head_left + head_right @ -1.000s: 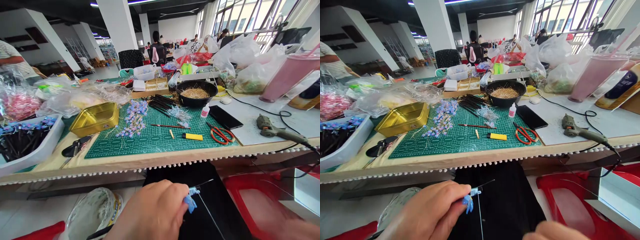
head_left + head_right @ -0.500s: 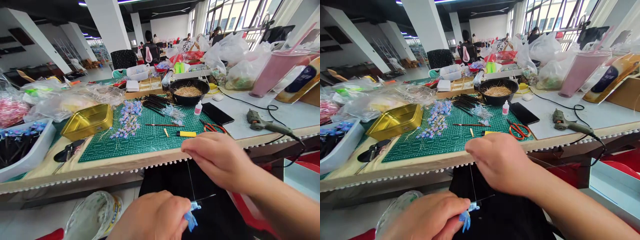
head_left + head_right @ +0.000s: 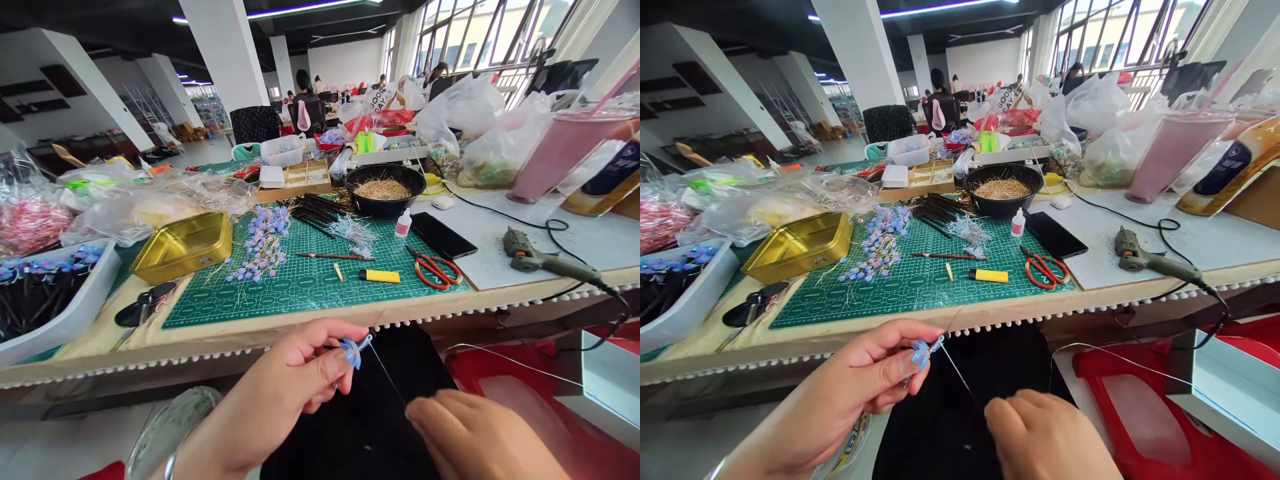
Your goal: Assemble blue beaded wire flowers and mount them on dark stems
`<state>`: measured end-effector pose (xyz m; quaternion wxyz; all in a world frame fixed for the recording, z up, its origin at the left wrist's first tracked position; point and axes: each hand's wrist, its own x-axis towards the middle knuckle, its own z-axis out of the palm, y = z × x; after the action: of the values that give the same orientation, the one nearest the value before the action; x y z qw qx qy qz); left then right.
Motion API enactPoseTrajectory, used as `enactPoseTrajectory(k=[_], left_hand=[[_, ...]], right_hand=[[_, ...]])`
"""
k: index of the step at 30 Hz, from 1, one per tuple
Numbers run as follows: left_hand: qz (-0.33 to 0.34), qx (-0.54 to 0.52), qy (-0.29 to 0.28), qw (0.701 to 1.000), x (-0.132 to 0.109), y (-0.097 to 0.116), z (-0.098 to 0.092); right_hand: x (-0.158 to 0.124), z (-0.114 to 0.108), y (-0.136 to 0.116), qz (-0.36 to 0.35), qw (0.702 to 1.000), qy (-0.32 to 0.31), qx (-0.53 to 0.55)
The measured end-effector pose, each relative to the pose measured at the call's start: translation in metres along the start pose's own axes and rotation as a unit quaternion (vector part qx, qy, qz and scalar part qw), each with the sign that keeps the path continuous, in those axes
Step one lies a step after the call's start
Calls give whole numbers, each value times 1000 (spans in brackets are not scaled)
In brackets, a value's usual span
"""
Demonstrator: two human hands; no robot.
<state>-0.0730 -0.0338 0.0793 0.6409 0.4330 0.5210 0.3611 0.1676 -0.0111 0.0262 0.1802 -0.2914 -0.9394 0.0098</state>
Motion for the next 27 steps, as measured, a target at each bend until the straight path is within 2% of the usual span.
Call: enactPoseTrajectory(k=[2,4,5,7,9,10,12,14,17,21,24,27], left_hand=[[-6,-43,-14,999,-2,2,2],[-7,-63,-19,998,-4,5,5],[-7,-66,-18,998,-5,6,7],[-11,-66,-16,998,-6,8,8],[-15,-62,-8,998,-7,9,9],[-17,-58,-4,998,-7,9,9],[-21,-48,2,999,-7,8,9],[-28,-39,2,999,-6,8,10],[-33,-32,-8,999,-6,8,11],[-27,-43,-23,998,-7,10,11],[-36,-100,-55,993,-7,10,9],[-73,-149,-88,982,-7,10,8]], right_hand=[[12,-1,3,24,999,12,-23],[25,-5,4,24,997,68,-18],[32,-7,3,29,995,91,18],[43,-10,-4,61,979,107,160],[51,-10,-13,107,938,117,309],[52,-8,-17,122,919,133,349],[53,-4,-24,128,910,177,353],[52,-1,-28,96,922,214,308],[50,-2,-27,51,941,217,255],[50,-11,-22,47,947,199,249],[49,-14,-20,74,927,185,319],[44,-9,-20,126,882,182,415]])
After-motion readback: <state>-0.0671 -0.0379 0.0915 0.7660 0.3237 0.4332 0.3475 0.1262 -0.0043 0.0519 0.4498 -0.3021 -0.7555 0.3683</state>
